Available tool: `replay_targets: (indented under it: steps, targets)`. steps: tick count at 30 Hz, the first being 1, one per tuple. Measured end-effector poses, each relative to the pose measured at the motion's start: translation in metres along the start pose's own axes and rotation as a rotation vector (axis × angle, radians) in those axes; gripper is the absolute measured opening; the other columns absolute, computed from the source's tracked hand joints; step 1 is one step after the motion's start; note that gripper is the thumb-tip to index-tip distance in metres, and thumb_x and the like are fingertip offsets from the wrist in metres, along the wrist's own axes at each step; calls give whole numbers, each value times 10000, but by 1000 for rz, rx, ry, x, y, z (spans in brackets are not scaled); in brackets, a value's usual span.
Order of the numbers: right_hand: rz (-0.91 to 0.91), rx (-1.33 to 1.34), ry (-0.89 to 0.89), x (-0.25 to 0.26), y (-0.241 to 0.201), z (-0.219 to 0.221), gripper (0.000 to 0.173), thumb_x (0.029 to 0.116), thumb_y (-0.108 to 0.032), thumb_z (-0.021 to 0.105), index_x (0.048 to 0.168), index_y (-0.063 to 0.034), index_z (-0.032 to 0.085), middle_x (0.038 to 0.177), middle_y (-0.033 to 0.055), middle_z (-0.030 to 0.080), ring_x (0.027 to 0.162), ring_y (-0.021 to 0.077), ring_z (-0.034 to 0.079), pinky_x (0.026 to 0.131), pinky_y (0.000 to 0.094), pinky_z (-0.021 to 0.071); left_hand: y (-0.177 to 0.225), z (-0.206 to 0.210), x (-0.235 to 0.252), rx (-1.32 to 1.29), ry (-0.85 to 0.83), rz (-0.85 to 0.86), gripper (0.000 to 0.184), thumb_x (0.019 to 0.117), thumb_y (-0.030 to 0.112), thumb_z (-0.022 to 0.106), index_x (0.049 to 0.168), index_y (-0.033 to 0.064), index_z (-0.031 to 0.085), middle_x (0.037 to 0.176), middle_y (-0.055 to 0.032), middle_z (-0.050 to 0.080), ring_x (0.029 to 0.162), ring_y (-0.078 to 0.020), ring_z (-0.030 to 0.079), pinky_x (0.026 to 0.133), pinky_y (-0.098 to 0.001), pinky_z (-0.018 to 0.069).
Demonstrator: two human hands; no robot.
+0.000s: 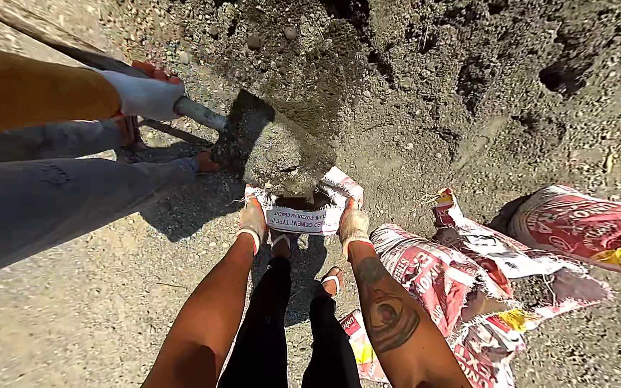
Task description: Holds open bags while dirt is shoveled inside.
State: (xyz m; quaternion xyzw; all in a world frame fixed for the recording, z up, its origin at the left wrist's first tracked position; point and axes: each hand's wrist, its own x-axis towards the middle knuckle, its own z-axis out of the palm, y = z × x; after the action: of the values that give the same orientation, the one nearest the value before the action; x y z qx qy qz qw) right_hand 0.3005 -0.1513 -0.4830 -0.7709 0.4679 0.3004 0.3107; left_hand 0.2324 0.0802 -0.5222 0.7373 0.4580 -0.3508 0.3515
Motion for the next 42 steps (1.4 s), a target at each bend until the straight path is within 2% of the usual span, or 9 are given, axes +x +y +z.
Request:
replay_targets:
  steps: [3, 5, 6, 11, 14, 17, 24, 30, 42]
  targets:
    - [-34, 12, 16, 3, 3, 2, 658, 1100, -507, 339, 1234, 65, 635, 1188, 291, 660, 1107, 407, 655, 948, 593, 525, -4, -1, 3, 293, -27, 43, 422, 1032, 157, 554, 1357, -108, 504, 1253, -330, 616, 1177, -458, 625, 985, -603, 512]
    - [-49, 33, 35, 2, 3, 4, 620, 1106, -476, 349, 1244, 61, 627, 1176, 284, 663, 1092, 399, 662, 943, 584, 533, -9, -1, 3, 495, -58, 44, 512, 907, 160, 720, 1310, -114, 561, 1276, -322, 616, 1205, -455, 612, 1006, -595, 504]
    - [-66, 50, 41, 0, 4, 5, 593, 1110, -452, 351, 1254, 58, 618, 1173, 283, 661, 1084, 395, 661, 941, 577, 530, -13, 0, 2, 529, -63, 36, 529, 897, 170, 731, 1316, -106, 564, 1290, -317, 614, 1219, -448, 609, 1018, -587, 501]
    - [-151, 153, 68, -12, 24, 15, 466, 1111, -352, 411, 1200, 42, 643, 1028, 237, 673, 940, 332, 662, 862, 528, 536, -14, -4, -8, 328, -11, 3, 438, 1031, 149, 549, 1386, -104, 511, 1323, -335, 590, 1270, -459, 576, 1072, -587, 462]
    - [-144, -45, 27, -9, 54, 16, 474, 1106, -342, 413, 1261, 35, 655, 1159, 258, 700, 1110, 368, 677, 999, 559, 510, -21, 8, 1, -47, 86, -74, 507, 1111, 358, 376, 1267, -50, 632, 1228, -287, 659, 1182, -410, 635, 1024, -588, 484]
    - [-112, -50, 57, -11, 68, 18, 495, 1106, -367, 437, 1240, 49, 669, 1165, 270, 698, 1128, 380, 669, 1020, 563, 489, -27, 16, 2, -202, 75, -112, 560, 1109, 423, 377, 1205, -43, 671, 1159, -270, 686, 1121, -386, 662, 994, -574, 498]
    - [-39, -9, 51, -6, 66, 6, 530, 1106, -403, 426, 1242, 47, 670, 1169, 273, 696, 1132, 386, 666, 1018, 573, 489, -41, 21, -6, -242, 79, -146, 609, 1112, 463, 334, 1153, -32, 685, 1120, -255, 692, 1084, -374, 669, 966, -579, 505]
    - [-58, 4, 9, -6, 61, 9, 528, 1104, -410, 424, 1189, 43, 682, 1081, 255, 706, 1011, 365, 691, 920, 567, 531, -38, 16, -5, -211, 86, -138, 630, 1105, 494, 332, 1135, -22, 691, 1093, -250, 696, 1061, -378, 674, 946, -588, 511]
    - [-64, 80, 13, 5, 70, 11, 517, 1107, -421, 422, 1289, 7, 647, 1132, 247, 700, 1034, 357, 691, 929, 571, 538, -43, 18, -3, -288, 125, -148, 593, 1106, 476, 355, 1100, -14, 690, 1037, -231, 691, 1002, -355, 673, 914, -571, 514]
